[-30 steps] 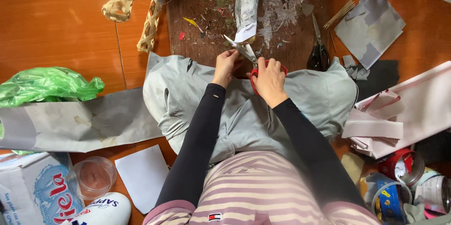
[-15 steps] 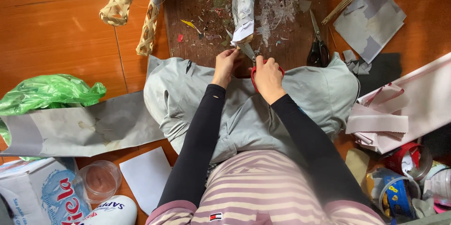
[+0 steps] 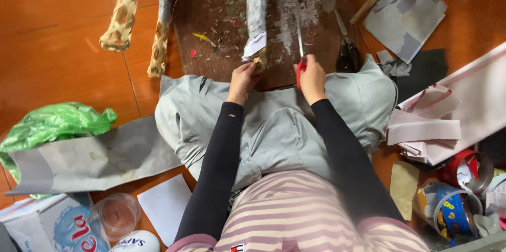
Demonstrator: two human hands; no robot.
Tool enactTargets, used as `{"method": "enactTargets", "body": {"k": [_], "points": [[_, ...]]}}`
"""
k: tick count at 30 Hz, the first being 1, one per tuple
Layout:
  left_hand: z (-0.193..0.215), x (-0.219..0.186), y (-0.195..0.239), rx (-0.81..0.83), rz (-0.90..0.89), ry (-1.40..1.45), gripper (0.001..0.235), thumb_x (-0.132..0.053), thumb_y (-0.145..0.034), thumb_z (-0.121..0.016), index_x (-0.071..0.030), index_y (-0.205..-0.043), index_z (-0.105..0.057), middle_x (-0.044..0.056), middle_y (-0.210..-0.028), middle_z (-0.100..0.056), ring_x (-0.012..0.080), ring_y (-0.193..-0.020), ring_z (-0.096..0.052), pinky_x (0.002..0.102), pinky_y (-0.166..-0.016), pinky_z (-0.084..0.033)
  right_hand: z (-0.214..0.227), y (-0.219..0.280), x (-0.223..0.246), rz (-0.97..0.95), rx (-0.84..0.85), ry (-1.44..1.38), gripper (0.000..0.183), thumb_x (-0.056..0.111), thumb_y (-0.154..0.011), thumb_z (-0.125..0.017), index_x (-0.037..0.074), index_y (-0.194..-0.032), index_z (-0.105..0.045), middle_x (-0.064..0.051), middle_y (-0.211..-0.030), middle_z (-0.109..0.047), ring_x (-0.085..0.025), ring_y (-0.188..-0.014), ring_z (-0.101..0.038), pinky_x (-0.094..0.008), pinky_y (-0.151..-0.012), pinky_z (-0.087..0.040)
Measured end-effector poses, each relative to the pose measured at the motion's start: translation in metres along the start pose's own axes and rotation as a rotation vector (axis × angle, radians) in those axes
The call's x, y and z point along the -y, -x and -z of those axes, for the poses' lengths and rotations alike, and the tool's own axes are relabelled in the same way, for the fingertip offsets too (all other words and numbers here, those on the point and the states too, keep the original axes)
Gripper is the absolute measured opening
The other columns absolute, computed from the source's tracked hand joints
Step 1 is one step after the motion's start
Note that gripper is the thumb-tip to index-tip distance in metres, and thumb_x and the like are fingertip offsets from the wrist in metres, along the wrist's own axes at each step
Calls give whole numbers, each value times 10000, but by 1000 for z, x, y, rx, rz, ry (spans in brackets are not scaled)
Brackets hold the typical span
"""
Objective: Cutting, folding, and preparing paper materials to assemble decorative objects.
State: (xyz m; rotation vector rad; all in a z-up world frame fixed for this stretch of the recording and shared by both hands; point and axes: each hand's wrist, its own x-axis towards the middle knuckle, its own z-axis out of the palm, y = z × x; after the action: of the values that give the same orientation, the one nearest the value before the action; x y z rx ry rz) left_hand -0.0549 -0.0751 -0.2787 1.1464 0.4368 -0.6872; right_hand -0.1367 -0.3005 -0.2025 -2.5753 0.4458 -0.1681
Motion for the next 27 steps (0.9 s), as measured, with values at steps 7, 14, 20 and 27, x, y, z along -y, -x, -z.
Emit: {"method": "enactTargets", "body": {"k": [7,14,20,27], "points": [[13,-8,11,-194,-445,-332,141,-168,-971,-687,-49,-1035,-644,-30,-878,-650,68,-719,-543,242,-609,-465,40,-9,-30,174,-167,-162,354,126,-894,-769,70,-1209,-619,-176,-1207,-640,-331,-1163,-607,-435,-1001,-523],[-41,-12,106,210,-216,-598,160,-179,-1001,-616,-47,-912,-617,10,-748,-623,109,-654,-587,288,-597,-487,248,32,57,889,797,-1141,543,317,-993,-737,83,-1460,-588,-133,-1500,-596,-315,-1447,-526,-474,-1232,-423],[-108,-13,191,1064,621,-1093,289,-344,-996,-637,-72,-937,-714,-12,-795,-693,88,-706,-638,268,-650,-546,325,76,53,1527,936,-1251,531,483,-960,-730,168,-1369,-603,-197,-1538,-498,-363,-1292,-605,-409,-1069,-508],[-95,-1,187,890,799,-932,430,-430,-1012,-580,-44,-902,-735,-3,-755,-708,86,-646,-651,250,-584,-535,333,82,11,1565,616,-1123,326,467,-989,-706,205,-1177,-662,-176,-1446,-572,-310,-1228,-659,-383,-1000,-525]]}}
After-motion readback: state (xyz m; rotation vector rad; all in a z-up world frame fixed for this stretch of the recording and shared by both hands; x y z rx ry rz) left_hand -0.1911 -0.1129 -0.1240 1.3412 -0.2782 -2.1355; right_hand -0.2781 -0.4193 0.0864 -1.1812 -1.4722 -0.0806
